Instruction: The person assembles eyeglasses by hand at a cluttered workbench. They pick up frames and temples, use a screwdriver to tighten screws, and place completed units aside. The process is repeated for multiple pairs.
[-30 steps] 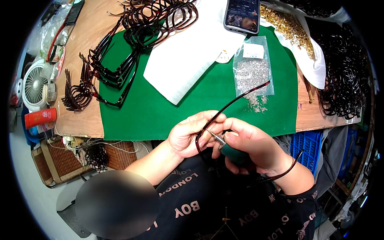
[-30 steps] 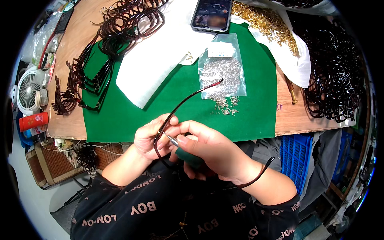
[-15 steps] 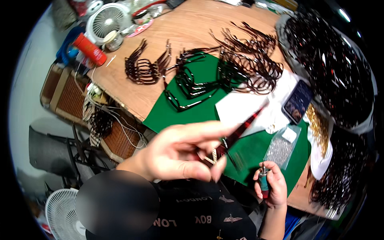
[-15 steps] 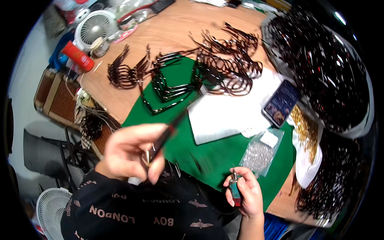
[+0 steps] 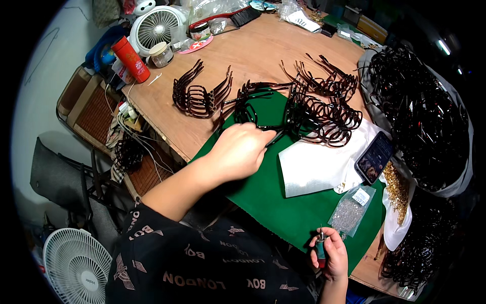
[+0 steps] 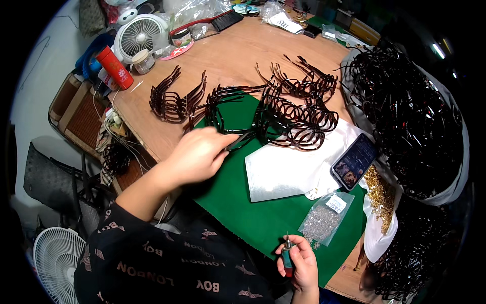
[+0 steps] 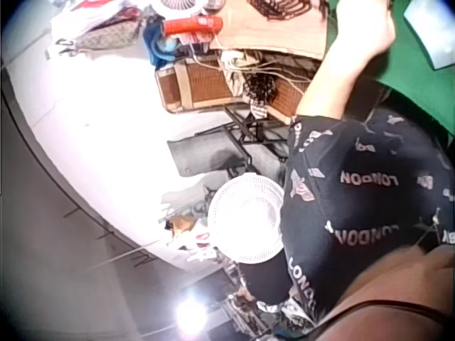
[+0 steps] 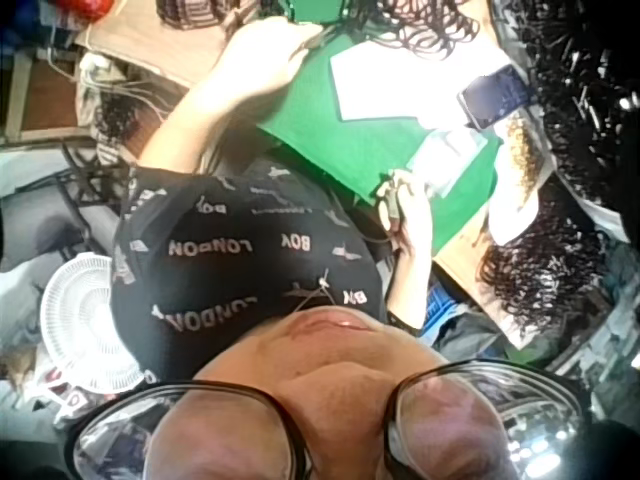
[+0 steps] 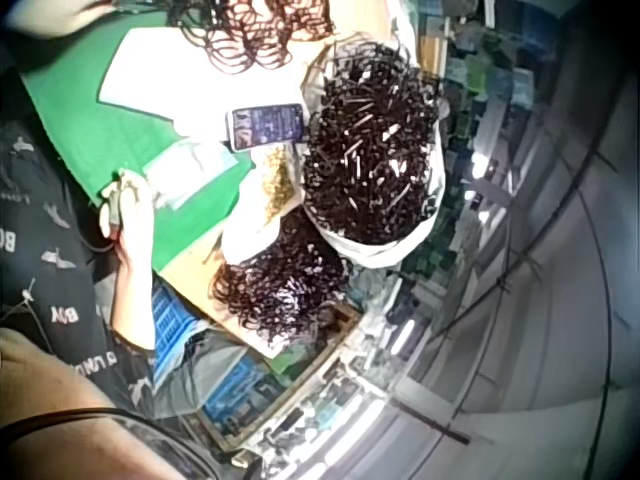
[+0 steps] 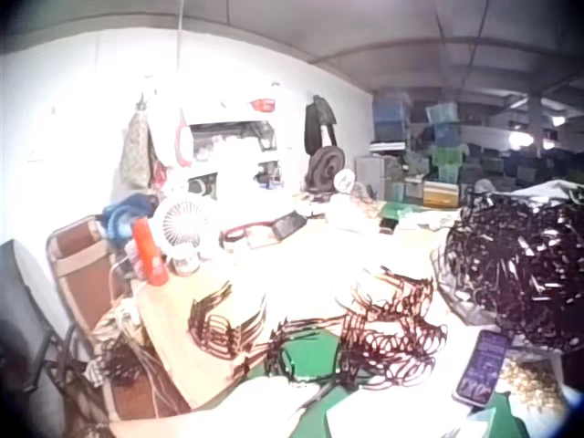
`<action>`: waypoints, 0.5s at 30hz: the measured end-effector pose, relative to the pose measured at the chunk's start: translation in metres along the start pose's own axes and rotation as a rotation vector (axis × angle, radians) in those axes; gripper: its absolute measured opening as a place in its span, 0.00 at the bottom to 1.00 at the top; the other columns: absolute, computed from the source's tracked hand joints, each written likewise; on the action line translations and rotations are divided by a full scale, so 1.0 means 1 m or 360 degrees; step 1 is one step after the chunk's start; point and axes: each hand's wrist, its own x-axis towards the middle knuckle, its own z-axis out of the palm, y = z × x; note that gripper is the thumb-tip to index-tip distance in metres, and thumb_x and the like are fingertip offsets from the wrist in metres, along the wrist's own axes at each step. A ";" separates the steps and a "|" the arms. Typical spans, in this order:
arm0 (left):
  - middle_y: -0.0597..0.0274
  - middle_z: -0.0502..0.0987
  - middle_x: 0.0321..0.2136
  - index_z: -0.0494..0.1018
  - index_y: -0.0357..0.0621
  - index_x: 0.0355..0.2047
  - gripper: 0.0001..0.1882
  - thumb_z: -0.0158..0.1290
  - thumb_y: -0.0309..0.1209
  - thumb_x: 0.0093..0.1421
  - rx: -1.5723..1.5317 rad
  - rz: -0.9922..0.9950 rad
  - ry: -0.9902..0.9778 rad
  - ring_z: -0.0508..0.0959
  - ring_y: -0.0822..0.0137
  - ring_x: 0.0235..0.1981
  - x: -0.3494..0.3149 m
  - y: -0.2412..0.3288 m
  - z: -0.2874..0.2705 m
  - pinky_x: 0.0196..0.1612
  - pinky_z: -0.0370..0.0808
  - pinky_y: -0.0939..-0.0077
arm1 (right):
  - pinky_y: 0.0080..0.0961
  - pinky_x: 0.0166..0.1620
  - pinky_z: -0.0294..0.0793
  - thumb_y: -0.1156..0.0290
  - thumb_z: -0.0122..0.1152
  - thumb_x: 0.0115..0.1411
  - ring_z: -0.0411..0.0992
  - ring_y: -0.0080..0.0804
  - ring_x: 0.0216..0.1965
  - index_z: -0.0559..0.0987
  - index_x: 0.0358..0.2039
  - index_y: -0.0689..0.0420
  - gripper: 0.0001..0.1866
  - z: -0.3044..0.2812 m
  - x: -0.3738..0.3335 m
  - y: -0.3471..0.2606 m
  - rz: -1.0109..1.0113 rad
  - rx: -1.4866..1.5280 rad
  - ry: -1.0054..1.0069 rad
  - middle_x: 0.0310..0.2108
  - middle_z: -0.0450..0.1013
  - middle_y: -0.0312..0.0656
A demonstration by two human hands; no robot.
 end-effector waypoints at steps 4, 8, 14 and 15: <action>0.49 0.57 0.56 0.60 0.45 0.55 0.41 0.64 0.33 0.39 0.0151 0.0313 -0.0273 0.54 0.51 0.59 0.006 -0.021 -0.016 0.59 0.53 0.57 | 0.17 0.16 0.63 0.66 0.47 0.62 0.66 0.29 0.16 0.64 0.46 0.63 0.16 -0.002 0.000 0.002 0.0007 0.0012 0.0003 0.31 0.69 0.49; 0.48 0.52 0.59 0.52 0.48 0.59 0.50 0.64 0.29 0.35 0.0415 0.0252 -0.0499 0.48 0.52 0.63 0.017 -0.049 -0.033 0.62 0.47 0.55 | 0.18 0.16 0.63 0.66 0.47 0.62 0.66 0.29 0.16 0.64 0.46 0.62 0.16 -0.001 0.000 0.002 0.0011 0.0009 0.0017 0.31 0.69 0.50; 0.56 0.71 0.33 0.71 0.43 0.39 0.26 0.56 0.21 0.33 0.0176 0.0557 -0.0186 0.68 0.54 0.42 0.032 -0.096 -0.001 0.52 0.63 0.63 | 0.17 0.14 0.61 0.63 0.49 0.61 0.65 0.30 0.14 0.64 0.46 0.62 0.18 0.002 0.003 0.002 0.0030 -0.0101 -0.0025 0.30 0.69 0.49; 0.59 0.71 0.28 0.73 0.43 0.34 0.21 0.56 0.21 0.33 0.0187 0.0665 -0.0121 0.70 0.55 0.37 0.033 -0.092 0.001 0.48 0.66 0.64 | 0.17 0.13 0.61 0.62 0.49 0.61 0.65 0.30 0.13 0.64 0.45 0.62 0.18 0.001 0.002 0.003 0.0004 -0.0123 0.0000 0.30 0.69 0.49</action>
